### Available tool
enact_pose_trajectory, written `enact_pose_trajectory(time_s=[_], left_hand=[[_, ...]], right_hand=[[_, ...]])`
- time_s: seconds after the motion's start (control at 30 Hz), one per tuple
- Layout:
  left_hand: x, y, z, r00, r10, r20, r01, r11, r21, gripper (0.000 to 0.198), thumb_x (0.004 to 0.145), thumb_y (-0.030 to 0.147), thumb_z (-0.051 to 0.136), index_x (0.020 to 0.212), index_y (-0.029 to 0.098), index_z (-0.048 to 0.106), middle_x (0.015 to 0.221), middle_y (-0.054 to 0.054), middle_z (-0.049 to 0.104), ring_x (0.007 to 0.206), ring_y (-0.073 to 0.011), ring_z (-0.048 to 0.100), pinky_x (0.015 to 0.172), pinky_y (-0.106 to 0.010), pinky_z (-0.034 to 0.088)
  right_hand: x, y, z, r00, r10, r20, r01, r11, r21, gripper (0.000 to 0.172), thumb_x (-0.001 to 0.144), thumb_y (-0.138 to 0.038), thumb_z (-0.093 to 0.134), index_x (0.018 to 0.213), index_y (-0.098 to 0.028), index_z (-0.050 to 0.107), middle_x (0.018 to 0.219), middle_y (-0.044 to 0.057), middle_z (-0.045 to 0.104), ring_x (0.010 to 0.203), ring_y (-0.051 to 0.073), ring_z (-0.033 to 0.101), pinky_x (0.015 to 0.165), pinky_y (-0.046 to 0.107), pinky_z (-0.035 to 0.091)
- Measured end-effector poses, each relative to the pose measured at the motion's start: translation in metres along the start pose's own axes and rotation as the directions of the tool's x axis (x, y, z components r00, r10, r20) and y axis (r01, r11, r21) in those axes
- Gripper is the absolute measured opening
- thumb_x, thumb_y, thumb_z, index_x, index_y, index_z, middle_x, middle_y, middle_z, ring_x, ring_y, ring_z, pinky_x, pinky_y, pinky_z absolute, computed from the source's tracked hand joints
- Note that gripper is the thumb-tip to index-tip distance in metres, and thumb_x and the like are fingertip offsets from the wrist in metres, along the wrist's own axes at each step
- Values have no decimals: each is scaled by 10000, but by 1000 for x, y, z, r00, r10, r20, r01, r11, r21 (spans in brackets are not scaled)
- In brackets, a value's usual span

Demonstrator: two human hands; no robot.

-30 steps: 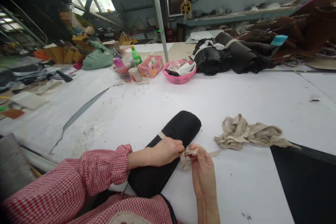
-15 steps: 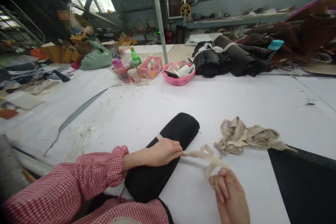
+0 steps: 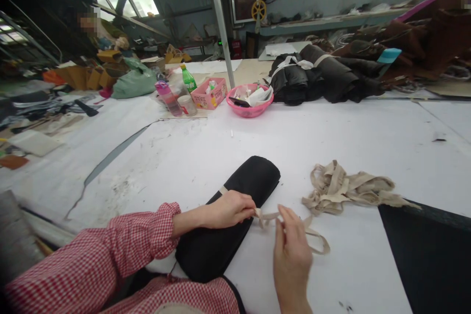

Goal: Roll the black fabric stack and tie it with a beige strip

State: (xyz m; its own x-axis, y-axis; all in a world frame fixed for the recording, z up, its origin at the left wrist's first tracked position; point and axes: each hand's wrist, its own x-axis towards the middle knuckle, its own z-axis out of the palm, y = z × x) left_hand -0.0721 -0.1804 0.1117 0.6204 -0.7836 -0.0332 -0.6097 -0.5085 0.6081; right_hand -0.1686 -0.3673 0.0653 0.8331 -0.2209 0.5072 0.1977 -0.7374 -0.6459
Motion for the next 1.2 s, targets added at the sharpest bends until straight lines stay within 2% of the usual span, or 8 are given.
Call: enact_pose_trajectory(time_s=[0.1,0.17,0.4,0.53,0.7,0.9,1.07,1.2], left_hand=[[-2,-1,-1,1000,10,-12,-10,1000,-20,204,943,210,503,836,143,663,812,-21,655,692,-111,598,628,-203,403],[-3,-2,0,1000,-6,-13,5,998,-58,173,925,183,505,839,144,650,803,-19,659,686,-111,605,628,-202,404],[-8,-4,8,969,-237,-72,193,905,-378,74,914,173,478,930,171,550,593,50,618,543,-82,592,590,-176,412],[-5,-5,12,936,-338,-94,247,825,-509,125,936,300,492,911,178,480,546,65,585,461,-83,563,512,-175,401],[-2,-4,12,911,-399,-100,292,799,-526,138,842,190,542,936,185,441,561,84,589,426,-79,553,465,-168,387],[0,-3,7,916,-396,-61,295,770,-565,125,854,249,552,872,178,451,539,67,574,421,-80,546,423,-151,371],[1,-9,2,936,-343,78,299,659,-690,328,921,404,490,723,143,508,535,24,548,444,-86,547,420,-160,416],[-5,-16,-6,979,-159,127,202,690,-695,163,865,245,595,951,121,656,644,22,583,556,-65,552,541,-158,436]], right_hand=[[-3,-10,22,970,-14,243,-39,977,211,281,981,-304,453,1207,-243,607,1153,67,651,1001,213,623,827,335,512],[-6,-7,31,950,60,306,-145,954,263,269,965,-350,493,1171,-240,626,1048,54,676,853,191,639,725,300,524],[-18,-7,46,905,287,313,-386,863,327,314,897,-474,595,1064,-216,659,629,-36,565,505,131,510,460,227,426],[-21,-15,49,922,257,289,-344,886,310,290,902,-474,588,1001,-222,692,682,-11,627,549,139,545,526,239,437],[-22,-21,48,943,231,241,-295,915,277,246,886,-443,606,925,-218,697,740,19,670,605,162,589,616,267,434],[-19,-23,49,918,299,261,-372,877,304,259,886,-466,588,879,-214,647,664,-7,602,573,149,527,572,255,401],[-16,-22,51,856,368,363,-499,772,394,269,898,-472,567,860,-208,600,558,-51,474,497,123,432,477,236,338],[-15,-19,54,807,386,446,-579,661,477,266,890,-469,556,857,-205,567,562,-57,467,476,116,410,445,227,336]])
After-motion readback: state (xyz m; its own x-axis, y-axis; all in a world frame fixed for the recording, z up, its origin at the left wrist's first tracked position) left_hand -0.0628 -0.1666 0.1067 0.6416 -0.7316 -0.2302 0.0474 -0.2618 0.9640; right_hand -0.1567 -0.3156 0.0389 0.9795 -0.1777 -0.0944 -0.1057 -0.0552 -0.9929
